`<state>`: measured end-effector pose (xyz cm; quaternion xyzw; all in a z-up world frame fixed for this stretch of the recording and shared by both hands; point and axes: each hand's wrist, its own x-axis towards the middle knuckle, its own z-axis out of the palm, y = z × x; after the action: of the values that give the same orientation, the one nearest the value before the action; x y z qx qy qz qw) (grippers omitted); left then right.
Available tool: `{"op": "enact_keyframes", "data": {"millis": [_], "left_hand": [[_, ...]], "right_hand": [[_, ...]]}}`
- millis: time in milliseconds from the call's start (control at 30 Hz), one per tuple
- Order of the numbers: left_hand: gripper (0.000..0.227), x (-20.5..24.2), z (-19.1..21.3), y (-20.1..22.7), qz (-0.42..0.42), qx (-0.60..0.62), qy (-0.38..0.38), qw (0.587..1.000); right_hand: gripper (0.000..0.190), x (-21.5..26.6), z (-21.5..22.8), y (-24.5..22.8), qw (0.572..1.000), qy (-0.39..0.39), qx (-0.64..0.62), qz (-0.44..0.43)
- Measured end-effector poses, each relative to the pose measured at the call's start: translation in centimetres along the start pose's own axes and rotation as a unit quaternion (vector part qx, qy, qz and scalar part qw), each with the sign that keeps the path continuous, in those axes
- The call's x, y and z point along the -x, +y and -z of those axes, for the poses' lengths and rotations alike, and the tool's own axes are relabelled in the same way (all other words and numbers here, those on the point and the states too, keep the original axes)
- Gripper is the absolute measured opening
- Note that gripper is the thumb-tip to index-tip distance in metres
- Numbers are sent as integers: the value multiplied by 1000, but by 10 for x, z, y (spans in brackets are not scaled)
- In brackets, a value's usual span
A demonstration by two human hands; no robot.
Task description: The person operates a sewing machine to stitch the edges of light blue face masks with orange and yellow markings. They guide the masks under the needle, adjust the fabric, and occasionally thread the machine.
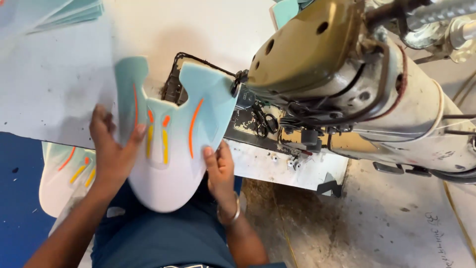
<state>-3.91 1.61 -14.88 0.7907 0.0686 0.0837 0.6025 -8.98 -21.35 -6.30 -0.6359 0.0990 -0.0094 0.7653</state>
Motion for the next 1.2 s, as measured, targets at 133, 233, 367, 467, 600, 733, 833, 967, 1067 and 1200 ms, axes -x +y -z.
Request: {"op": "enact_keyframes", "data": {"millis": [133,233,367,467,600,733,833,967,1067,1200], "left_hand": [[98,-13,35,66,283,156,-24,946],[65,-22,50,64,343,305,-99,883],[41,-33,50,75,261,323,-113,903],[36,-41,46,86,198,313,-114,922],[35,-51,38,100,138,306,-113,935],[35,-60,31,120,119,297,-114,941],[39,-70,26,124,69,304,-109,944],[41,-91,22,128,25,262,-117,958],[39,-104,20,130,-24,251,-133,959],[32,-118,13,162,-57,298,-128,944]], "right_hand": [[52,-1,-18,-22,997,-36,-65,-7],[55,-10,-22,-35,994,-37,-98,-44],[55,-17,-20,-48,995,-38,-73,-54],[53,-23,-16,-52,996,-39,-64,-52],[49,-30,-2,-42,997,-39,-55,-43],[49,-40,-5,-53,996,-35,-85,-22],[49,-44,-9,-61,996,-32,-75,-32],[49,-50,-13,-69,996,-37,-77,-32],[47,-53,-13,-67,995,-42,-80,-30],[42,-57,-15,-71,996,-43,-69,-31]]}}
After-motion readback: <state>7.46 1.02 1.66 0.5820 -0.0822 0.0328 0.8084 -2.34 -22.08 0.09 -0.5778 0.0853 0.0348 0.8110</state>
